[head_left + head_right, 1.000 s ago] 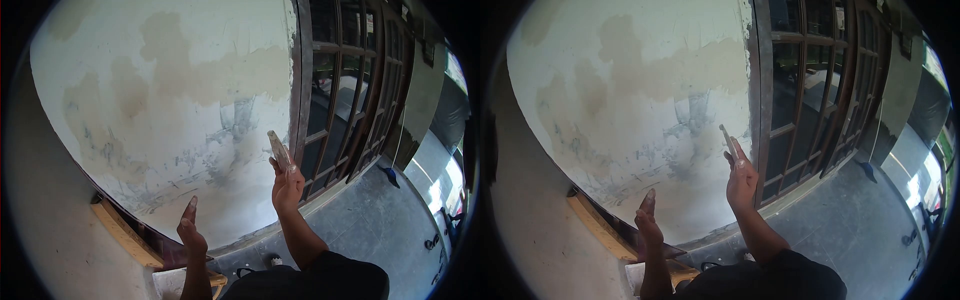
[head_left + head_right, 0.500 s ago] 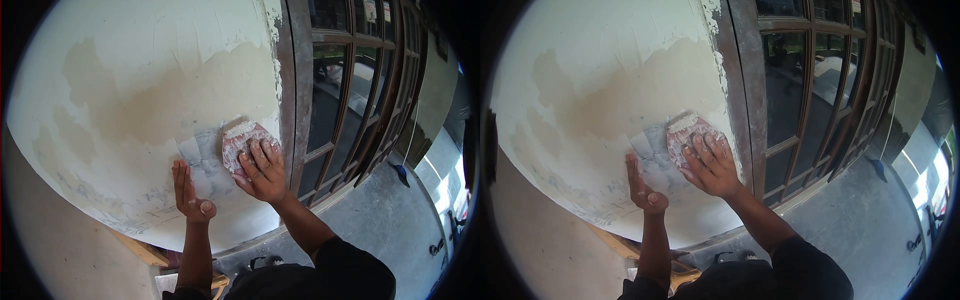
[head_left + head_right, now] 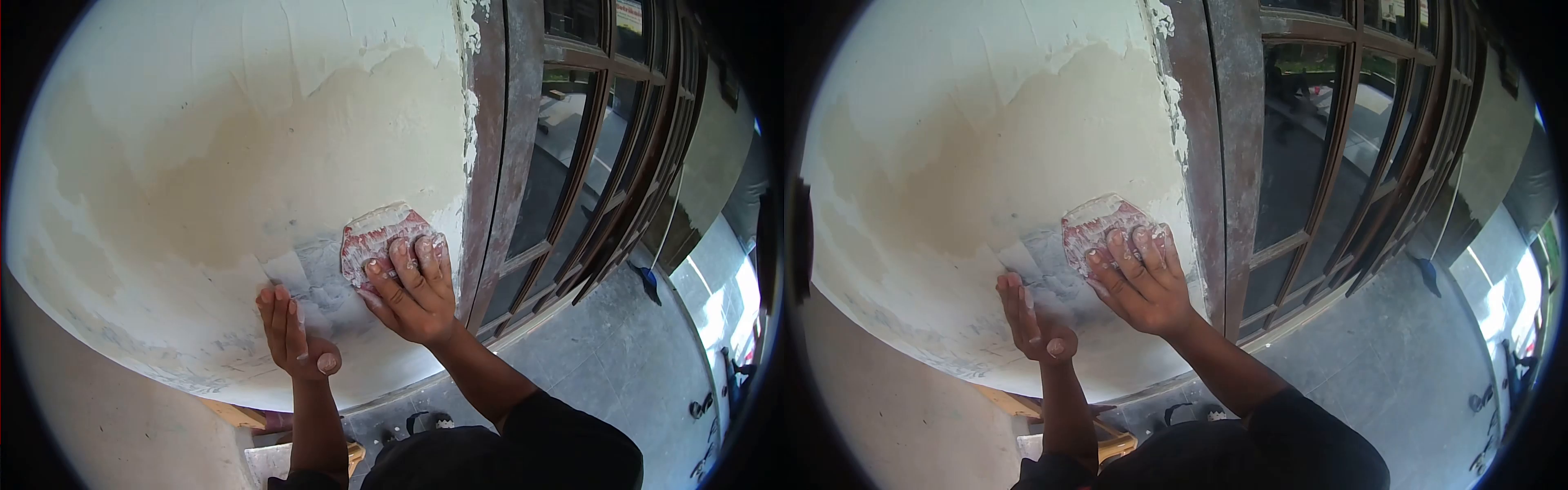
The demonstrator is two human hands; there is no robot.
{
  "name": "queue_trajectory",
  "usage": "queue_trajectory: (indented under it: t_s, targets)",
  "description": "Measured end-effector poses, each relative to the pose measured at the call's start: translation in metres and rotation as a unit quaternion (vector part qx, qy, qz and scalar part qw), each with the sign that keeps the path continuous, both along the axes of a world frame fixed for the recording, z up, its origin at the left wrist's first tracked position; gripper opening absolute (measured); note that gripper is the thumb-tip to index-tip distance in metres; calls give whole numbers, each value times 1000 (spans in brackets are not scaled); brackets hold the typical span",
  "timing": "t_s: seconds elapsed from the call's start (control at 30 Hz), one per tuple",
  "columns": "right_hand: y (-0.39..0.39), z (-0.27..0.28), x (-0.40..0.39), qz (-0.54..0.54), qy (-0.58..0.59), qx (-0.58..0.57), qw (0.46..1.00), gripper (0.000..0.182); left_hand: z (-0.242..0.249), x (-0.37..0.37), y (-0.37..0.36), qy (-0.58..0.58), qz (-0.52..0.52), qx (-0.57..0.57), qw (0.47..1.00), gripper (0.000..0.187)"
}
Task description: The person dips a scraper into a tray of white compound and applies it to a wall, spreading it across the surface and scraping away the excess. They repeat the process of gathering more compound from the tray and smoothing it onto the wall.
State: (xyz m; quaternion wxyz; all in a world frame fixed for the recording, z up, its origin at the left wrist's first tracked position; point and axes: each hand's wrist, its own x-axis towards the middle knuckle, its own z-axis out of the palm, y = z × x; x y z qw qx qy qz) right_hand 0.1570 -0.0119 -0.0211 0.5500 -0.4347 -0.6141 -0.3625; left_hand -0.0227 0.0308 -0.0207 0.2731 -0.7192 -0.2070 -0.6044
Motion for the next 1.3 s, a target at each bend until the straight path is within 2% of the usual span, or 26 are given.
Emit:
queue_trajectory:
  t_s: [0.27, 0.43, 0.5, 0.63, 0.87, 0.97, 1.1, 1.23, 1.3]
  targets:
    - [-11, -17, 3, 10, -11, -46, 999, 41, 0, 2, 0, -4, 11, 8, 1000, 68]
    - [-20, -26, 9, 50, -53, -26, 997, 43, 1, 3, 2, -8, 3, 19, 1000, 67]
    - [-14, -15, 10, 46, -52, 25, 997, 44, 2, 3, 1, -9, 3, 16, 1000, 67]
    - [0, 9, 11, 1, -30, 2, 1000, 42, 0, 3, -1, -7, 15, 4, 1000, 67]
    - [-15, -29, 19, 19, -79, -15, 997, 41, 1, 3, 0, -5, 13, 7, 1000, 67]
    - [-14, -8, 16, 21, -80, 21, 996, 42, 1, 4, 0, -4, 11, 6, 1000, 67]
    - [-1, 7, 18, -14, -84, 5, 996, 40, 1, 4, -1, -7, 19, 5, 1000, 67]
    - [-13, -17, 15, 6, -49, -37, 998, 42, -1, 4, -1, -8, 15, -2, 1000, 67]
    - [-13, -14, 14, 9, -61, 0, 998, 43, 0, 4, 1, -10, 11, 4, 1000, 67]
